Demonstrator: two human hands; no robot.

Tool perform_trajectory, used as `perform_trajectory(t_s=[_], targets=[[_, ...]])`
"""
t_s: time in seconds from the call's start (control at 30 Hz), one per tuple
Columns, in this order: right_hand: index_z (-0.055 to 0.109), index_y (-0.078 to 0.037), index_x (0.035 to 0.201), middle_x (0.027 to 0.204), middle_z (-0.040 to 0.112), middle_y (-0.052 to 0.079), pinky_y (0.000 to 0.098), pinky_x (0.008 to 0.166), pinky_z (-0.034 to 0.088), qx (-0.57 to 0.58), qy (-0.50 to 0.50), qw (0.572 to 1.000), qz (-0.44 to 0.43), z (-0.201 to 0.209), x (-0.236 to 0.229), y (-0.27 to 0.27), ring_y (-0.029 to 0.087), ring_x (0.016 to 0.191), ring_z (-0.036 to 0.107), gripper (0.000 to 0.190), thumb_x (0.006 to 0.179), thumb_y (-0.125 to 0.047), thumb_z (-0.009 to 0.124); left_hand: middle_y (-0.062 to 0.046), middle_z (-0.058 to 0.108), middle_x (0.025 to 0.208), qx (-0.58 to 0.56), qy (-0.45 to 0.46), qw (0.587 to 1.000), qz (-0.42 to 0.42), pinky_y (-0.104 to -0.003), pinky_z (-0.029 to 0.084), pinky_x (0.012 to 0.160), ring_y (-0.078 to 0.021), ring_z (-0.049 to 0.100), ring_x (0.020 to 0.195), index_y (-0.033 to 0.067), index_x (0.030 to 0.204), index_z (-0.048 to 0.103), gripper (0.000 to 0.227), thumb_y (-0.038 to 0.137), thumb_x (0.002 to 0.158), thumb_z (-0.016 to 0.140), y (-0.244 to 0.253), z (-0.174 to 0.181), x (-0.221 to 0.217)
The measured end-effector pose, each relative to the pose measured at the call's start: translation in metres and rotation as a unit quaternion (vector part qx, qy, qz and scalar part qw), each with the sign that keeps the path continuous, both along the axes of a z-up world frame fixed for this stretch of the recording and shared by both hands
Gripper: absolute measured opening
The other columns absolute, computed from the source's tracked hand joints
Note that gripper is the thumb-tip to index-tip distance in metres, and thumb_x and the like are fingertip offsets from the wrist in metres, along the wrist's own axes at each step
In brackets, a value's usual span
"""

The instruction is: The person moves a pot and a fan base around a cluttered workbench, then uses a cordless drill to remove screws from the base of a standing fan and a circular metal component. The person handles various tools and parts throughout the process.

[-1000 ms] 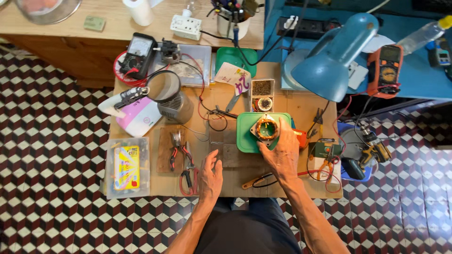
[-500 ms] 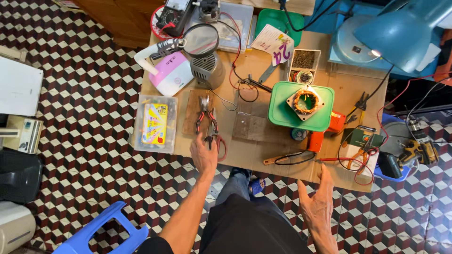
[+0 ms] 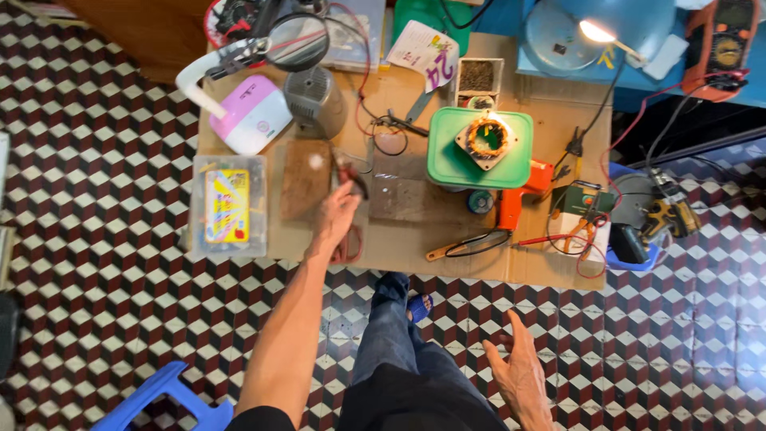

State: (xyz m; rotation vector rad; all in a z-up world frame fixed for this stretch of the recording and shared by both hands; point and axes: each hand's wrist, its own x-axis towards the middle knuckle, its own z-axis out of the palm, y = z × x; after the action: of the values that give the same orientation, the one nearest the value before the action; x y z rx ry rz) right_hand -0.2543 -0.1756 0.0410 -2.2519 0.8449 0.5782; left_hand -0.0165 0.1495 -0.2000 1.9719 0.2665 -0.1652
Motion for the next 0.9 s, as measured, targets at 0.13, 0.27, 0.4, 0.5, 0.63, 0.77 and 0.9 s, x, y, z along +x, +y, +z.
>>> perform_trajectory(t_s=[0.13,0.27,0.4,0.5,0.63,0.77,0.9], targets=[[0.041,-0.009,0.151,0.134,0.059,0.017,0.0411,0.084,0.056,0.014,-0.03,0.999,0.034,-0.012,-0.007,0.008,0.027,0.106,0.07,0.076,0.084,-0.024,0.072,-0.018,0.069,0.12,0.169,-0.019,0.982,0.082,-0.047,0.053,0.097,-0.0355,0.065,0.113,0.0043,0.131,0.065,0.044,0.023,0.092,0.071,0.004,0.004,-0.078],[0.042,-0.01,0.15,0.131,0.061,0.017,0.0416,0.087,0.057,0.029,-0.008,0.996,0.082,-0.021,-0.005,0.02,0.029,0.106,0.07,0.075,0.084,-0.027,0.073,-0.02,0.057,0.124,0.211,0.167,0.956,0.12,-0.048,0.054,0.092,-0.037,0.06,0.114,0.0023,0.123,0.059,0.059,0.034,0.079,0.083,0.002,0.031,-0.107],[0.041,-0.016,0.154,0.123,0.066,0.016,0.0421,0.092,0.056,0.029,0.06,0.996,0.067,-0.025,-0.007,0.023,0.029,0.108,0.071,0.076,0.086,-0.029,0.071,-0.02,0.049,0.128,0.242,0.146,0.956,0.083,-0.051,0.051,0.093,-0.0421,0.055,0.117,0.0062,0.134,0.049,0.089,0.035,0.062,0.093,-0.014,0.049,-0.092],[0.041,-0.016,0.153,0.129,0.061,0.016,0.0414,0.093,0.057,0.008,0.07,0.995,0.075,-0.036,-0.008,0.023,0.029,0.105,0.072,0.076,0.084,-0.029,0.072,-0.022,0.044,0.134,0.262,0.125,0.955,0.06,-0.052,0.051,0.092,-0.0447,0.054,0.118,0.0071,0.137,0.045,0.096,0.034,0.059,0.094,-0.02,0.053,-0.086],[0.038,-0.016,0.153,0.133,0.056,0.018,0.0415,0.092,0.058,0.008,0.092,0.992,0.082,-0.056,-0.001,0.031,0.029,0.107,0.07,0.077,0.085,-0.03,0.072,-0.023,0.043,0.135,0.246,0.117,0.96,0.069,-0.053,0.049,0.097,-0.0461,0.052,0.122,0.0079,0.14,0.043,0.098,0.035,0.061,0.094,-0.028,0.046,-0.063],[0.04,-0.017,0.156,0.123,0.064,0.018,0.0411,0.089,0.058,-0.001,0.119,0.99,0.075,-0.055,0.01,0.055,0.029,0.1,0.072,0.077,0.087,-0.032,0.071,-0.023,0.043,0.143,0.179,0.152,0.97,0.065,-0.05,0.049,0.097,-0.0433,0.051,0.125,0.0086,0.145,0.043,0.092,0.033,0.068,0.087,-0.018,0.039,-0.053],[0.052,-0.012,0.143,0.099,0.073,0.017,0.0405,0.08,0.057,0.029,0.004,0.99,0.141,-0.045,0.029,0.088,0.026,0.087,0.072,0.064,0.085,-0.03,0.072,-0.019,0.06,0.137,0.141,0.01,0.988,0.058,-0.046,0.047,0.106,-0.0371,0.056,0.128,0.0044,0.136,0.057,0.056,0.03,0.089,0.072,0.051,0.045,-0.088]])
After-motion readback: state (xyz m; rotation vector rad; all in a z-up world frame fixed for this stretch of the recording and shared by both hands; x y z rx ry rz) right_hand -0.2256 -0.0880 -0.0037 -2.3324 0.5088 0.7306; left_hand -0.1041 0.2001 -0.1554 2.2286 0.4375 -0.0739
